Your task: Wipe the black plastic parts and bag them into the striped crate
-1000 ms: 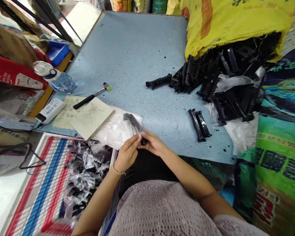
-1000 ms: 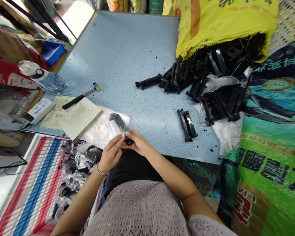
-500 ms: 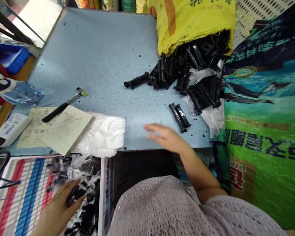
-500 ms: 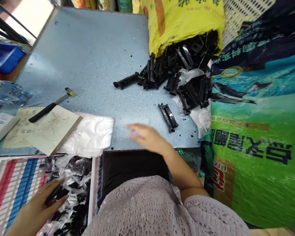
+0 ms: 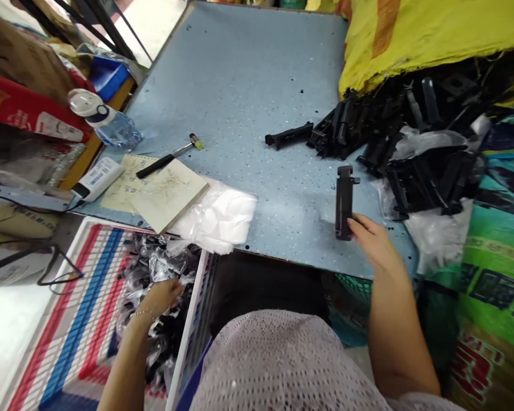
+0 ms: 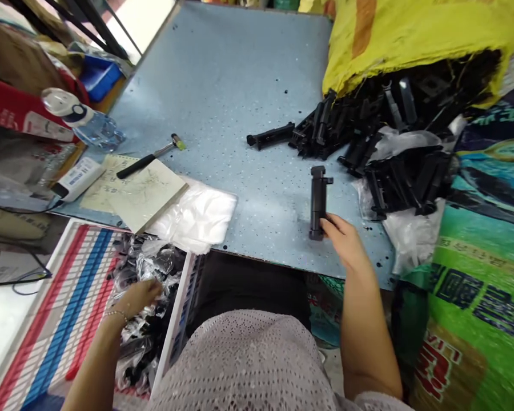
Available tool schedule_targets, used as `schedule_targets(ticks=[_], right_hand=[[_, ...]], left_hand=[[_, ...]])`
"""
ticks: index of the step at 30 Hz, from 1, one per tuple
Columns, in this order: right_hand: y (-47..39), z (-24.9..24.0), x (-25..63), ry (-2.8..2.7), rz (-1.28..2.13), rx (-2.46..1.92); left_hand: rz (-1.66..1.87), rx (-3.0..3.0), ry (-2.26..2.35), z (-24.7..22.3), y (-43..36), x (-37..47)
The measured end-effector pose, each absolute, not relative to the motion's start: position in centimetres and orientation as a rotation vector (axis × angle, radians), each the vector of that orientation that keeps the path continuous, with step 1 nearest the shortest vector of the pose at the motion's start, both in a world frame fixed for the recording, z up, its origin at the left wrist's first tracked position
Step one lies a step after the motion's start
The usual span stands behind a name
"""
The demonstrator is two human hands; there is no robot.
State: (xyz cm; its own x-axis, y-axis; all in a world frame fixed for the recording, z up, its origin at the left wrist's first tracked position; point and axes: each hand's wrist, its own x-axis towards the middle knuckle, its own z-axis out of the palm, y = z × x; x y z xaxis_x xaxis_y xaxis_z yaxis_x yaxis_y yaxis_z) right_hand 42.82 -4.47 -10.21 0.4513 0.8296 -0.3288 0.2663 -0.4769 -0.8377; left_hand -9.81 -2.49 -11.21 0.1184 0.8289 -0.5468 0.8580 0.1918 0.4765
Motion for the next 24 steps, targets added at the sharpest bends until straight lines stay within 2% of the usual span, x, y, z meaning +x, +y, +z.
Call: schedule_targets(ticks=[1,3,5,8,12,17,24], right_hand=[[-3.7,-10.3,41.0,-0.835,1.083,-1.812],[-2.2,-10.5,37.2,-0.749,1.260,-1.563],[-1.1,-10.7,34.1,-0.708,1.386,-1.407],[-0.6,-10.8,31.8,-0.670,1.502,-1.274],[-0.2,-10.0,31.1,-0.661,1.664,-1.121],[2.8,-9.5,27.8,-0.666,1.885,-0.822],[5.2,-12.6,25.0,-0.521,1.993,-0.929]], left_hand=[[-0.004,1.599,1.604,-10.3,-1.0,-7.8],[0.304,1.671,1.461,-8.8,1.9,-2.5],[0.564,1.913,1.511,-8.4,4.4,3.0],[0.520,2.183,1.585,-9.5,7.2,7.5],[0.462,2.033,1.380,-10.9,9.3,6.0],[0.576,1.800,1.414,-10.4,9.7,4.2],[0.729,2.003,1.430,-8.9,8.3,3.6]])
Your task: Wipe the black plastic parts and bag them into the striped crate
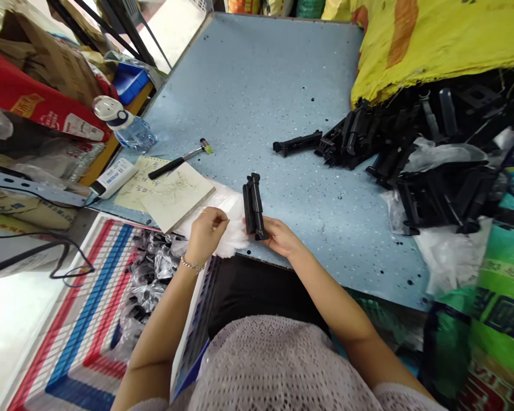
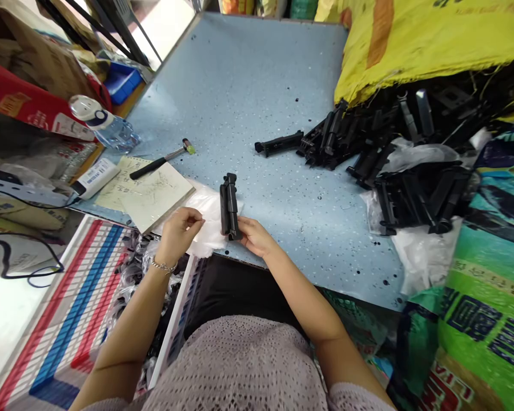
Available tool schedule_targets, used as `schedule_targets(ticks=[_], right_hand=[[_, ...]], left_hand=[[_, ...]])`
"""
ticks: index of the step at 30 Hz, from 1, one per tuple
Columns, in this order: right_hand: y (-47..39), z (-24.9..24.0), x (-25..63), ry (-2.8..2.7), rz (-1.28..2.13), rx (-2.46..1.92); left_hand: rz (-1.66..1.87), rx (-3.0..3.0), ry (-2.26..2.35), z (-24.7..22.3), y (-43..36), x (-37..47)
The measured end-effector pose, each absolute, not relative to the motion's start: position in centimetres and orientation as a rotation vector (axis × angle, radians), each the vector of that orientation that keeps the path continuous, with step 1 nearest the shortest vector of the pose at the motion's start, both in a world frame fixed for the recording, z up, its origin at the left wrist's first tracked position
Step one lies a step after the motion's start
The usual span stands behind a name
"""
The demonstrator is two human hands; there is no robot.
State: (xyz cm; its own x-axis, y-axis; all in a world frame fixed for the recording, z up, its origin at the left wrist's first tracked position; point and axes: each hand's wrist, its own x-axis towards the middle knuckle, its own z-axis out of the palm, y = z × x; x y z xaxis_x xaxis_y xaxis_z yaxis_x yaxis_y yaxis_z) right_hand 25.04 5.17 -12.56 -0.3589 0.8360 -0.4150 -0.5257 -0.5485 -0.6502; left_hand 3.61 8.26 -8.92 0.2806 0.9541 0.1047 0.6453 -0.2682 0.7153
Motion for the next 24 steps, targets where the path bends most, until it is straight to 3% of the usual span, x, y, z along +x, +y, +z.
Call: schedule_targets(ticks=[4,7,12,15,17,20,22,24], right_hand=[[4.6,-12.2,25.8,-0.518,1.950,-0.938],[3.0,-11.0,26.7,-0.558,1.959,-0.860],[0.1,-11.6,26.5,-0.412,2.381,-0.666],[0.4,-12.9,25.0,-0.262,2.422,-0.730],[1.2,-13.1,24.2,-0.388,2.286,-0.880],[1.9,-12.0,23.9,-0.830,1.788,-1.259],[1.4,-10.8,24.0,-1.079,1.489,-1.413],[0.5,-9.7,24.1,-1.221,1.461,-1.359]], left_hand=[[0.503,2.352,1.407,-8.6,8.2,3.6],[0.553,2.278,1.440,-8.6,8.8,3.8],[0.573,2.171,1.395,-8.2,9.1,2.7],[0.640,2.247,1.340,-8.1,7.6,2.3],[0.654,2.362,1.144,-8.3,6.0,3.0],[0.576,2.461,0.774,-8.5,3.5,5.0],[0.574,2.452,0.730,-7.9,2.2,6.0],[0.641,2.459,0.800,-6.4,0.9,5.9]])
